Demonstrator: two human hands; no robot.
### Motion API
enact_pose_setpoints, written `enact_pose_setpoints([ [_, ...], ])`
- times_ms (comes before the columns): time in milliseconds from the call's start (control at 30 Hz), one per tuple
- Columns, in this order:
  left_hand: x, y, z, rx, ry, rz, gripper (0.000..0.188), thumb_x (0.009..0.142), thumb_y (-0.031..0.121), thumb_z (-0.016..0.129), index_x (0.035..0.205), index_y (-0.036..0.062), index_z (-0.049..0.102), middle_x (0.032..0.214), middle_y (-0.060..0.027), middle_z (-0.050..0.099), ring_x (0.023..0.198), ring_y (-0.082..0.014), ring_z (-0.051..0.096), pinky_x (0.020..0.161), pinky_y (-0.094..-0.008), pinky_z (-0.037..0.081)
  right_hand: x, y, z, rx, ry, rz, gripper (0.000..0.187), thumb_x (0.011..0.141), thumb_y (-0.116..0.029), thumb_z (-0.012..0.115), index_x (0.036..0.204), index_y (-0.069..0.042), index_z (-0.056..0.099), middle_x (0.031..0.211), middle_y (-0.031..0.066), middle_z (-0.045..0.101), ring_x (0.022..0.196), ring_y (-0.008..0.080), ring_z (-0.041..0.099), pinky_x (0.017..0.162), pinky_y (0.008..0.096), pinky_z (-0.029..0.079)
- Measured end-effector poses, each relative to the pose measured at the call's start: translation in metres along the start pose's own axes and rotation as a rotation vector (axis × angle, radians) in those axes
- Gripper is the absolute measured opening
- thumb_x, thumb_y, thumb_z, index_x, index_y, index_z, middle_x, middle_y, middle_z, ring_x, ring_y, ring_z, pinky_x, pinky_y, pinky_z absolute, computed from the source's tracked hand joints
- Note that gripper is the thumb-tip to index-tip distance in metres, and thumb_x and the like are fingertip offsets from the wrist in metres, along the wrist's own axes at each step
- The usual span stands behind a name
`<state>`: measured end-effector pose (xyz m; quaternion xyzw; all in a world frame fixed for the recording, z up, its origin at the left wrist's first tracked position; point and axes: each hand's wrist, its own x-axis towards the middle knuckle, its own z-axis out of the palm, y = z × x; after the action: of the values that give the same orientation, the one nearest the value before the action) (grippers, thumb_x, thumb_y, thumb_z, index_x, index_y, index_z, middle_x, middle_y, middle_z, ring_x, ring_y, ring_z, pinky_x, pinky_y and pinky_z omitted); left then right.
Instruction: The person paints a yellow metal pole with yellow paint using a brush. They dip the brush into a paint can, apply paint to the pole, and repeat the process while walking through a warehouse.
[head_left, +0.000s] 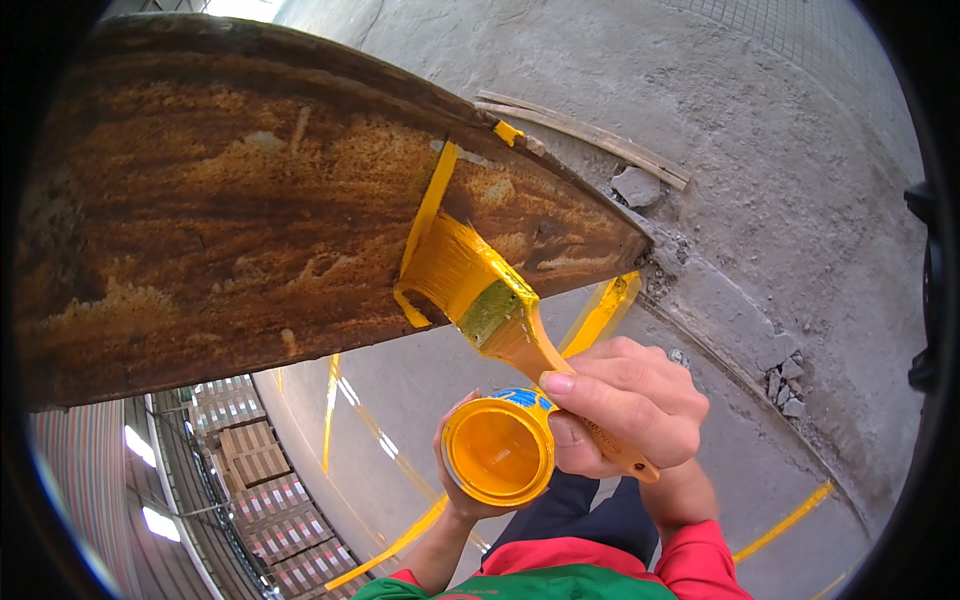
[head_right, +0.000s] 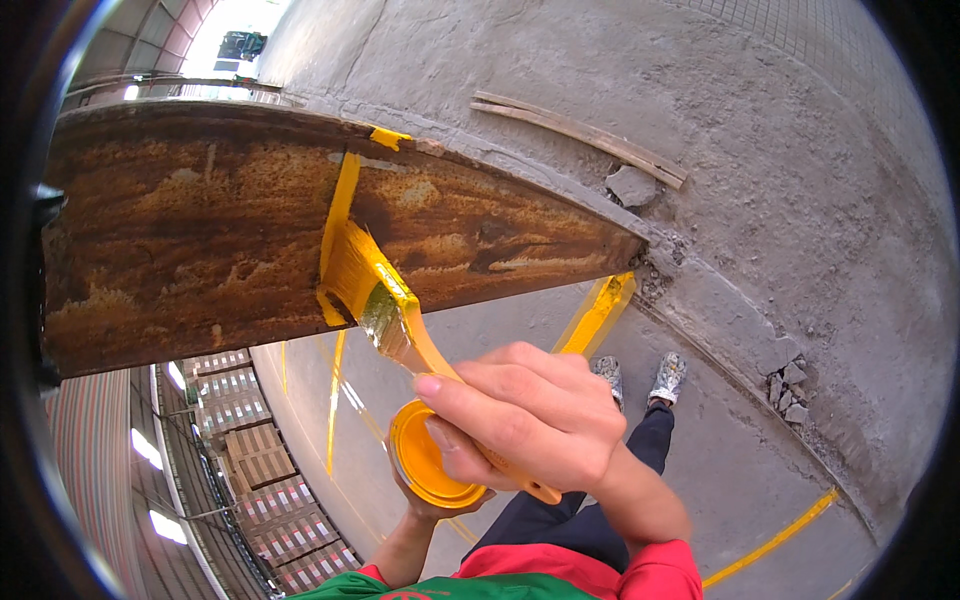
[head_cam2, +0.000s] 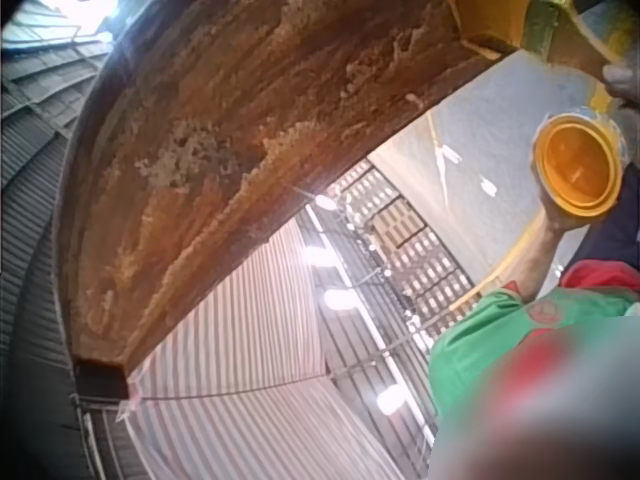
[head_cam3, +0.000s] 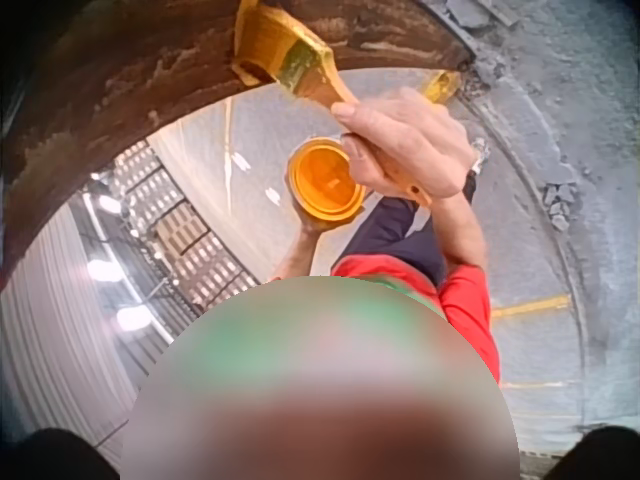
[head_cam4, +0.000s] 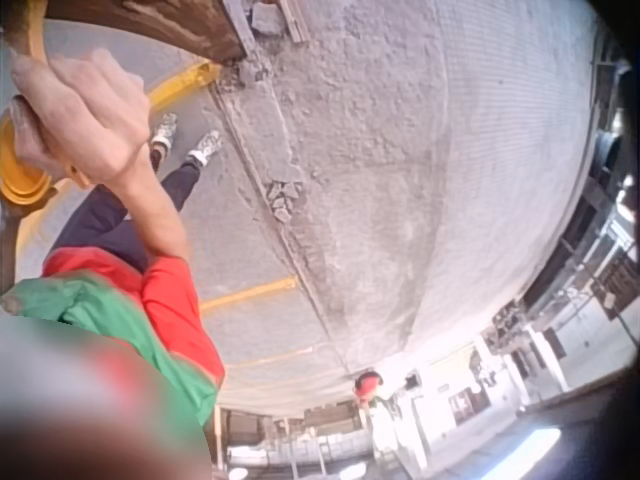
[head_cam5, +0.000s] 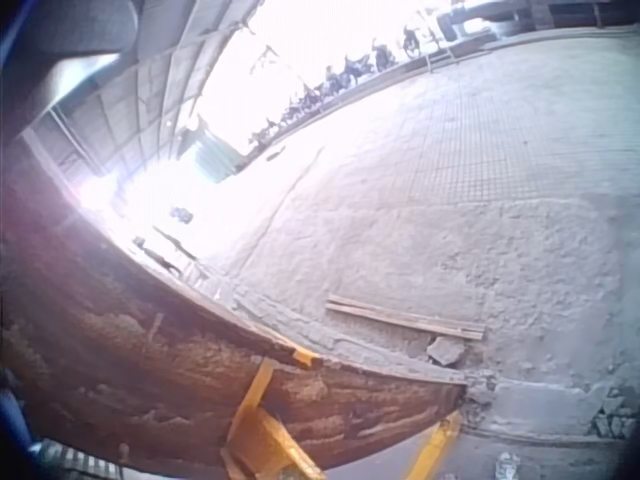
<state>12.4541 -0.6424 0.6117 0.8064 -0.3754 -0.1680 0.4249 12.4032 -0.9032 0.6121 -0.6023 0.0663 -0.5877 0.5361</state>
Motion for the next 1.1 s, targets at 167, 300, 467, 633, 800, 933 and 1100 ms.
enact_pose_setpoints([
  [167,0.003,0.000,-0.001,-0.015,-0.005,0.010,0.134,0.053,0.030,0.104,0.154,-0.0004,0.021,0.154,-0.0249,0.037,0.140,-0.0360,0.046,0.116,-0.0488,0.041,-0.004,-0.003,-0.001,-0.017,0.051,0.006,0.037,0.071,0.003,0.080,0.107,0.001,0.074,0.082,0.0106,0.072,0.064,0.0220,0.069,0.055,0.0300,0.057],
  [300,0.004,0.001,-0.001,0.019,-0.013,0.033,0.133,0.054,0.030,0.104,0.154,-0.0007,0.021,0.154,-0.0250,0.037,0.140,-0.0360,0.047,0.116,-0.0488,0.041,-0.006,-0.003,0.002,-0.004,0.037,0.006,0.038,0.072,0.003,0.080,0.109,0.001,0.073,0.084,0.0107,0.072,0.065,0.0220,0.069,0.056,0.0305,0.058],
  [467,-0.004,-0.003,-0.003,0.051,-0.017,-0.027,0.133,0.053,0.029,0.104,0.153,-0.0007,0.021,0.153,-0.0251,0.038,0.139,-0.0360,0.047,0.116,-0.0486,0.041,-0.007,-0.002,0.006,0.014,-0.021,0.007,0.021,0.084,-0.009,0.075,0.102,0.001,0.072,0.075,0.0125,0.071,0.061,0.0224,0.071,0.057,0.0320,0.058],
  [633,0.000,-0.001,-0.001,-0.032,0.018,0.013,0.133,0.053,0.028,0.104,0.153,-0.0007,0.022,0.153,-0.0252,0.038,0.139,-0.0359,0.047,0.116,-0.0485,0.041,-0.001,0.000,0.001,0.139,0.001,0.082,0.031,0.068,0.005,0.075,0.099,0.002,0.076,0.075,0.0119,0.071,0.058,0.0204,0.067,0.052,0.0298,0.055],
  [800,0.003,-0.002,0.000,-0.039,0.004,0.038,0.138,0.051,0.032,0.103,0.156,0.0019,0.018,0.154,-0.0246,0.037,0.141,-0.0375,0.044,0.118,-0.0522,0.038,0.009,0.007,-0.006,0.209,-0.015,0.118,0.031,0.068,0.005,0.072,0.098,0.003,0.076,0.072,0.0132,0.072,0.057,0.0200,0.067,0.052,0.0297,0.054],
  [933,0.003,-0.002,0.000,-0.055,-0.003,0.052,0.141,0.050,0.035,0.103,0.157,0.0025,0.017,0.155,-0.0245,0.037,0.142,-0.0389,0.043,0.119,-0.0542,0.036,0.011,0.008,-0.007,0.221,-0.016,0.102,0.031,0.068,0.005,0.072,0.098,0.003,0.076,0.072,0.0130,0.072,0.057,0.0203,0.067,0.052,0.0297,0.054],
  [1100,0.001,0.001,0.001,-0.045,0.011,0.032,0.133,0.054,0.029,0.103,0.154,0.0002,0.020,0.153,-0.0256,0.038,0.140,-0.0367,0.047,0.116,-0.0496,0.041,0.002,0.004,-0.001,0.157,0.000,0.036,0.029,0.070,0.004,0.074,0.099,0.003,0.076,0.074,0.0127,0.071,0.058,0.0210,0.067,0.051,0.0305,0.054],
])
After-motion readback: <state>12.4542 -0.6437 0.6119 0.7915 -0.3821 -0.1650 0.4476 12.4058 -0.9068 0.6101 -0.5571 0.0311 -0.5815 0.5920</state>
